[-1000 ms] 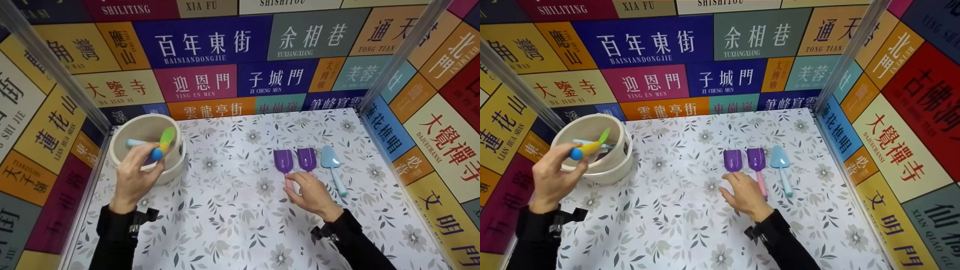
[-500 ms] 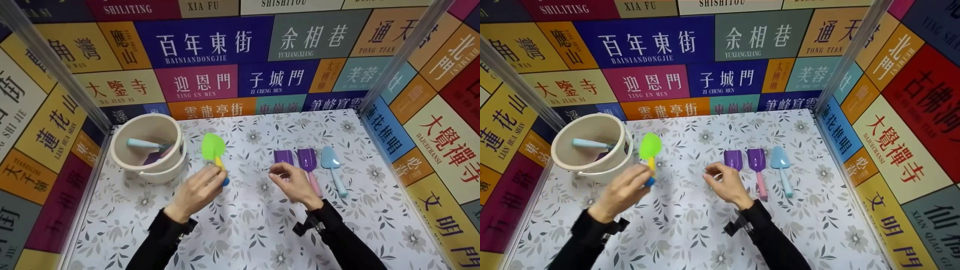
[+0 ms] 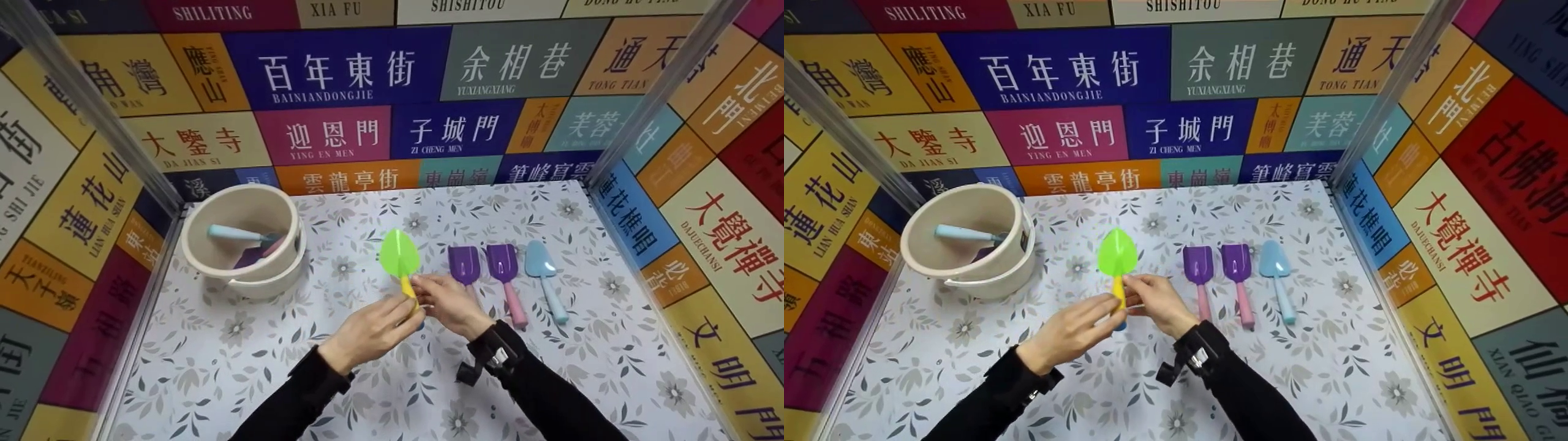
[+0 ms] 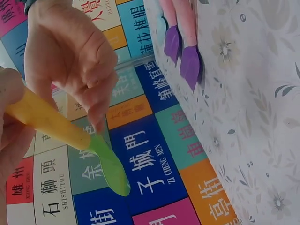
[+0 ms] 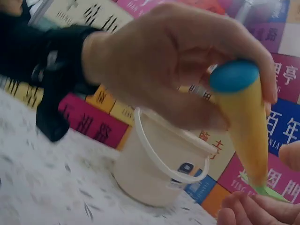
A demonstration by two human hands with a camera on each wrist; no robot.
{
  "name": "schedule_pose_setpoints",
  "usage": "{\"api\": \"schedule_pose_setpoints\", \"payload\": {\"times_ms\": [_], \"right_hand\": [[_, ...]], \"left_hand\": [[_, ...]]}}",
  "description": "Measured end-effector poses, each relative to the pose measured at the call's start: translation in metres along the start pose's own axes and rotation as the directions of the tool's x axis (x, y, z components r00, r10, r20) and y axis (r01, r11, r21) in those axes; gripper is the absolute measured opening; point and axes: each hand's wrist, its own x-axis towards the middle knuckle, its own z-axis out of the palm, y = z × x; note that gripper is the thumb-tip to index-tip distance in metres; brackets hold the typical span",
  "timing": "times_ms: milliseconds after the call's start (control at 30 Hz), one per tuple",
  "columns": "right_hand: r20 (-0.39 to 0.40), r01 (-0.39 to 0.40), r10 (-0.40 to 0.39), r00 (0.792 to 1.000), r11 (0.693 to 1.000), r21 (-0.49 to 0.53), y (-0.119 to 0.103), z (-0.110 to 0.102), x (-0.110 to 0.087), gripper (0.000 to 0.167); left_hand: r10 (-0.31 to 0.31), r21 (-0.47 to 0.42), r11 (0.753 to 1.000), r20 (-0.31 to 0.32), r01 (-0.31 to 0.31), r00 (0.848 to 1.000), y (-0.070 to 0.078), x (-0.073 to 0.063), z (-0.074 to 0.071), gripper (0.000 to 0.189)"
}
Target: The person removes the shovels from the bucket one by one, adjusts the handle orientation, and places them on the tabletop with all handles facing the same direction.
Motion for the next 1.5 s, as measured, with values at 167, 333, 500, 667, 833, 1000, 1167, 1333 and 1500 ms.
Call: {"api": "schedule_pose_setpoints", "payload": {"times_ms": [167,333,500,667,833,1000,1167,1333,1500], "right_hand": [[0.05,-0.021,0.017,0.999,0.995,0.098,0.004,0.004,0.0,0.028],[0.043,-0.019,0.015,0.999,0.995,0.093,0.006,0.004,0.0,0.026],[0.021,-0.021,0.02,1.0,0.997,0.072,0.005,0.005,0.001,0.023],[0.006,-0.011,0.011,1.0,0.999,0.036,0.002,0.002,0.0,0.018],[-0.021,-0.005,0.004,1.0,0.998,-0.062,-0.004,-0.005,-0.001,0.025],[-0.014,-0.017,0.015,1.0,0.985,-0.17,-0.012,-0.017,-0.005,0.038],[0.058,0.048,-0.032,0.998,0.954,-0.295,-0.015,-0.03,-0.012,0.041],[0.132,0.122,-0.073,0.988,0.903,-0.412,-0.016,-0.037,-0.019,0.04],[0.171,0.146,-0.069,0.983,0.856,-0.496,-0.011,-0.04,-0.025,0.037]], "left_hand": [[0.029,0.015,0.999,0.01,-0.029,1.0,0.005,0.001,0.004,0.018],[0.023,0.009,1.0,0.018,-0.023,1.0,0.007,0.001,0.005,0.019],[0.018,-0.006,1.0,0.022,-0.018,1.0,0.008,-0.001,0.006,0.019],[-0.013,-0.102,0.995,0.038,0.017,0.999,0.005,-0.003,0.007,0.029],[-0.162,-0.334,0.926,0.077,0.179,0.984,-0.003,-0.006,0.003,0.05],[-0.459,-0.552,0.726,0.058,0.411,0.887,-0.01,-0.012,0.003,0.052],[-0.741,-0.729,0.343,0.179,0.593,0.648,-0.011,-0.013,0.005,0.042],[-0.791,-0.727,-0.112,0.478,0.678,0.382,-0.015,-0.013,0.002,0.04],[-0.761,-0.683,-0.326,0.6,0.653,0.248,-0.017,-0.012,0.009,0.041]]}}
